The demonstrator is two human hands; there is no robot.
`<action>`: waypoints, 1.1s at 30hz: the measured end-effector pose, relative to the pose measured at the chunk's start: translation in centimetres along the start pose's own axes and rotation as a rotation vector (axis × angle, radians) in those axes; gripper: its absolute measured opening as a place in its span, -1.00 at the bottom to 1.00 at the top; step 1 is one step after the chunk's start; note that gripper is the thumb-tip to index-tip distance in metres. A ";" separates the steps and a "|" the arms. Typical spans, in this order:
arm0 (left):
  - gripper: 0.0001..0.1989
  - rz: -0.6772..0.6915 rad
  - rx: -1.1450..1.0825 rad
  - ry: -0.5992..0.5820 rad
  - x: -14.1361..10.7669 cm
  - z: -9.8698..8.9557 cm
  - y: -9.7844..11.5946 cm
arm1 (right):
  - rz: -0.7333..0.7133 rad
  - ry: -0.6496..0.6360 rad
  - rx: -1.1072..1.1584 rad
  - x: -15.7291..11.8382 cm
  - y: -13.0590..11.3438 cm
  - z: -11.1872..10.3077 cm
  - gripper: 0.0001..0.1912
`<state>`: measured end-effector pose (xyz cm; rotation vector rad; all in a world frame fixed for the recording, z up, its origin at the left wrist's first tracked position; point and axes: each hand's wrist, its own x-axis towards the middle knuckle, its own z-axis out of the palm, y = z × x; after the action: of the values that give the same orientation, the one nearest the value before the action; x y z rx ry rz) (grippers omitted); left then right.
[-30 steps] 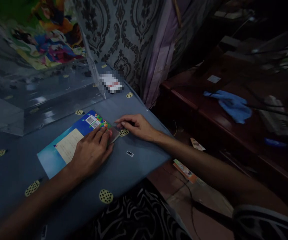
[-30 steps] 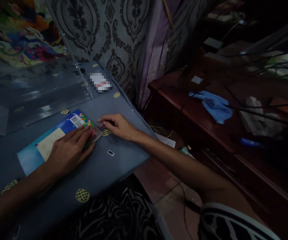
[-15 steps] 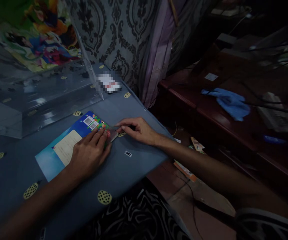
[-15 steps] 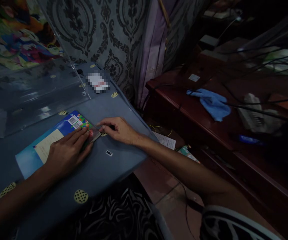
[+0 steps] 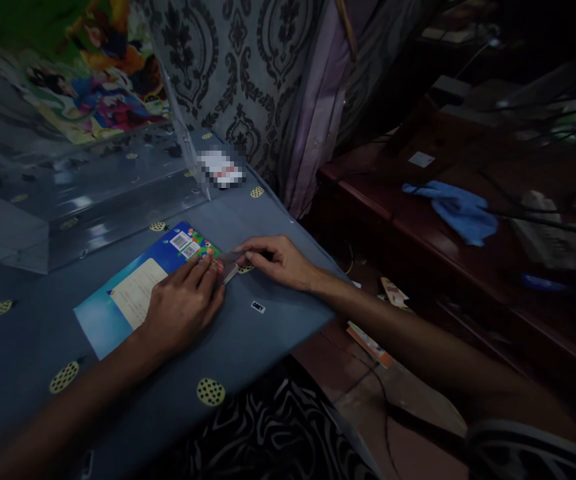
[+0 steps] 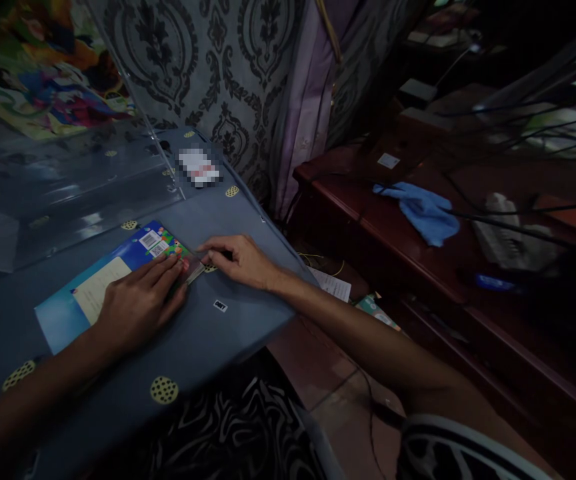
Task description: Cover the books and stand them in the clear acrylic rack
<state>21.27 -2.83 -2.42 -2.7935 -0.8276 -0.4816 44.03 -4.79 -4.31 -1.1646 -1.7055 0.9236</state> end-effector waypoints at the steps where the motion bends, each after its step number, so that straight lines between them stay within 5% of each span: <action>1: -0.66 0.010 0.009 0.006 0.0 0.0 0.0 | 0.001 0.000 0.000 0.0 0.0 0.0 -0.71; 12: -0.66 -0.059 -0.092 -0.026 -0.1 0.1 -0.1 | -0.022 0.006 -0.013 0.0 0.1 0.2 -0.73; 22: -0.65 0.073 0.098 0.073 0.3 -0.3 0.0 | -0.089 0.020 -0.112 0.2 0.1 0.1 -0.73; 33: -0.68 0.061 0.097 0.068 0.1 -0.1 0.1 | -0.145 0.024 -0.175 0.2 0.2 0.1 -0.74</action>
<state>21.39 -2.85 -2.29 -2.6889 -0.7293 -0.5091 43.92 -4.51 -4.51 -1.1420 -1.8537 0.6801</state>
